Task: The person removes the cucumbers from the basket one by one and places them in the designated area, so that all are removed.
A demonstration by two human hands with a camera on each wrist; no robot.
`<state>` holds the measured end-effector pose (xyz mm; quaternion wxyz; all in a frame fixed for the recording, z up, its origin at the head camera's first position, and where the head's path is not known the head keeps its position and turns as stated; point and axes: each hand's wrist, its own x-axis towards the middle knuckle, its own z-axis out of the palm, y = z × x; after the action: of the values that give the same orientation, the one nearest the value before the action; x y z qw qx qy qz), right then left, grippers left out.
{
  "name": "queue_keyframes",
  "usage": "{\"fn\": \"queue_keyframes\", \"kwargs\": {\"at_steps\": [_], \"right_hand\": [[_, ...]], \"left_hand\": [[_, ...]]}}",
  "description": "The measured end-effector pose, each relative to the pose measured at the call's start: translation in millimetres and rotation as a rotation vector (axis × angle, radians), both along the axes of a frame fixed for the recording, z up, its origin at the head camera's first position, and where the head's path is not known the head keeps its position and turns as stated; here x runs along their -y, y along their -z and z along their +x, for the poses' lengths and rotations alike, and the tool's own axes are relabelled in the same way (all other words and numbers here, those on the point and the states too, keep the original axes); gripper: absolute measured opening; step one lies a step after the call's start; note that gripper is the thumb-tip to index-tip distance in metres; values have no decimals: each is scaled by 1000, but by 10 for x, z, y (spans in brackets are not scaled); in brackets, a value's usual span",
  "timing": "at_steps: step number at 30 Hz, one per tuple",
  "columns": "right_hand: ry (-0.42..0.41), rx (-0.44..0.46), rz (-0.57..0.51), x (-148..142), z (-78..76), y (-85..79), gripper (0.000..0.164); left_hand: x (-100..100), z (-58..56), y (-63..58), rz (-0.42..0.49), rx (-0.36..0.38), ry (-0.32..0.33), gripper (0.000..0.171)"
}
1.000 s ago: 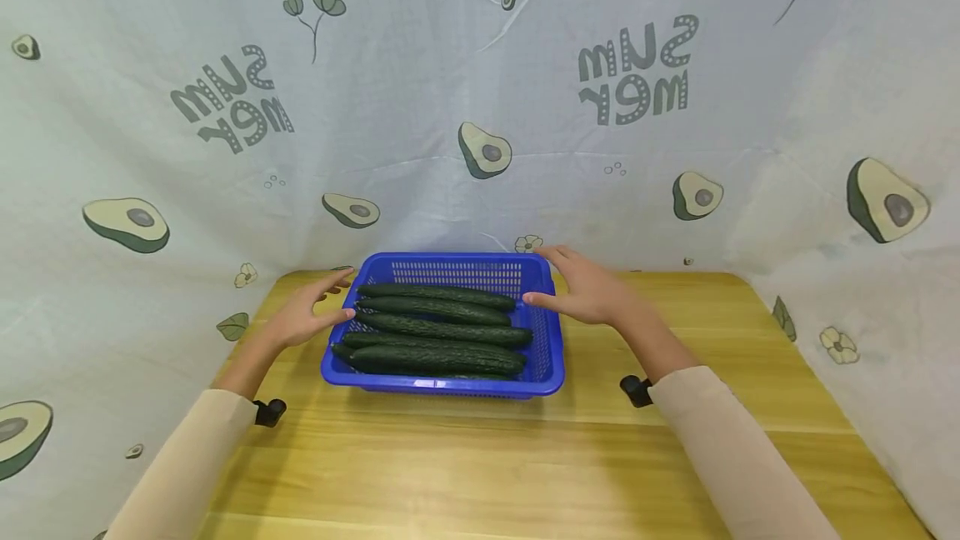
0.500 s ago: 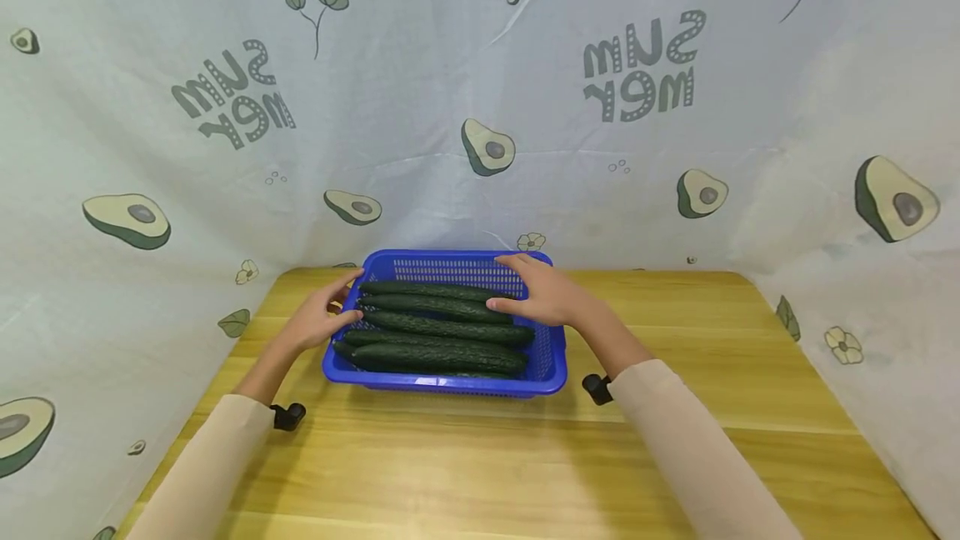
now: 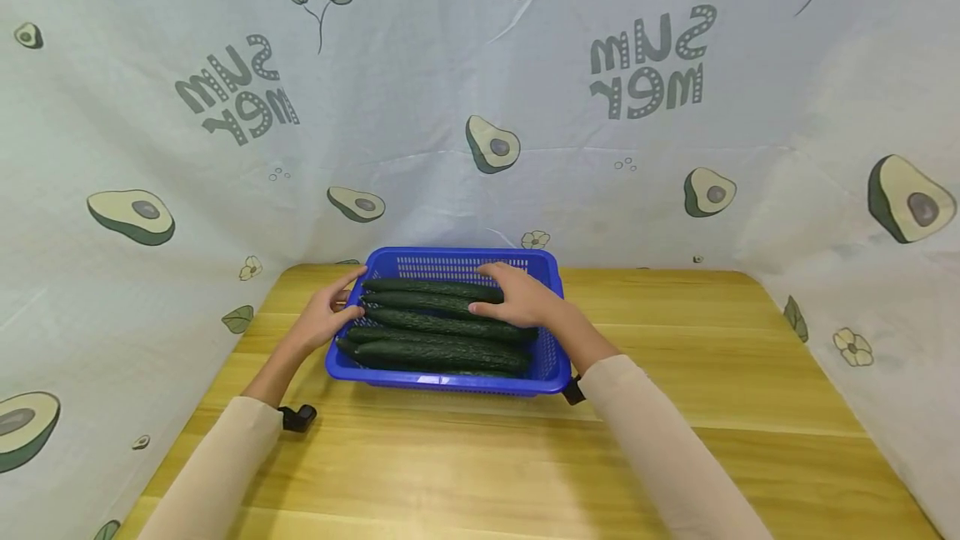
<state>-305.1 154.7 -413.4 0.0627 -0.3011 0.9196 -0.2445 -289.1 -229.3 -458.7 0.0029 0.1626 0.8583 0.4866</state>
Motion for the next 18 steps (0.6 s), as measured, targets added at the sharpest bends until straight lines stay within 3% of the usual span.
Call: {"fn": "queue_keyframes", "kwargs": {"at_steps": [6, 12, 18], "right_hand": [[-20, 3, 38, 60, -30, 156, 72], [-58, -6, 63, 94, -34, 233, 67], [-64, 51, 136, 138, -48, 276, 72]], "left_hand": [[-48, 30, -13, 144, 124, -33, 75], [-104, 42, -4, 225, 150, -55, 72], [-111, 35, 42, 317, 192, -53, 73]]}}
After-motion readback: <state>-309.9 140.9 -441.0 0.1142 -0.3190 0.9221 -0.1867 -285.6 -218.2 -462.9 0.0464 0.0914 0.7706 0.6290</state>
